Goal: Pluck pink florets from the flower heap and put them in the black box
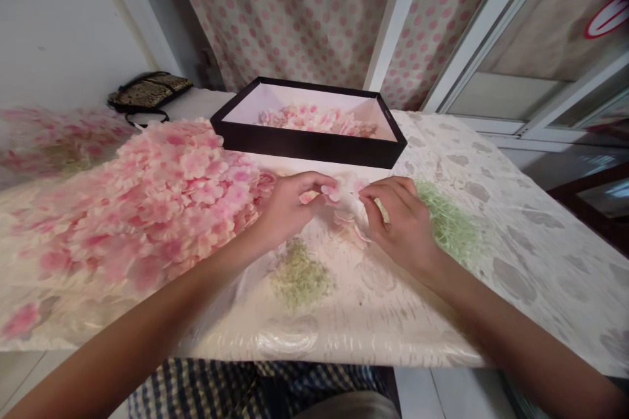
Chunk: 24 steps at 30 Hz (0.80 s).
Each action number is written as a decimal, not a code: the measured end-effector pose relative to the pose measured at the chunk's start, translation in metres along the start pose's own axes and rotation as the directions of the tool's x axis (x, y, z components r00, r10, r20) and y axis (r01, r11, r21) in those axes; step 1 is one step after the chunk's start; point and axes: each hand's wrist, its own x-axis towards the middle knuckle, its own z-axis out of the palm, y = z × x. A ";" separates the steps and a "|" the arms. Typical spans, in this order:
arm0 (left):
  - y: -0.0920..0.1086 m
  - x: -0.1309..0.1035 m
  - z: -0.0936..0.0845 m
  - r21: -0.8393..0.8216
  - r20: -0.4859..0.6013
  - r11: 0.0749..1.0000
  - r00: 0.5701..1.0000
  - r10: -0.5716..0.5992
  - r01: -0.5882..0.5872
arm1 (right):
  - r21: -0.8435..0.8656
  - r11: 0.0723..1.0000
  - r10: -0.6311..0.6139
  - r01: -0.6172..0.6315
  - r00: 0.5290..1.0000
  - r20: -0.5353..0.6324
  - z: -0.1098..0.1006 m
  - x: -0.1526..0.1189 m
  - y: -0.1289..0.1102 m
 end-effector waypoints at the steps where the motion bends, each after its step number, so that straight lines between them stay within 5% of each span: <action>1: -0.001 0.000 0.000 0.021 -0.015 0.999 1.000 0.027 -0.027 | -0.005 1.000 -0.006 0.006 1.000 0.002 0.001 0.000 0.000; 5: 0.000 0.002 -0.002 0.095 -0.080 0.979 0.978 0.191 -0.183 | -0.070 0.996 -0.059 0.058 0.998 -0.006 0.003 0.000 0.000; 14: 0.004 -0.003 0.006 -0.110 0.025 0.986 0.992 -0.120 0.122 | -0.148 0.980 -0.128 0.136 0.990 0.061 0.002 -0.004 -0.010; 24: 0.000 -0.005 0.011 -0.122 0.152 0.991 0.988 -0.032 0.051 | -0.343 0.902 -0.189 0.261 0.955 0.229 0.006 -0.006 -0.017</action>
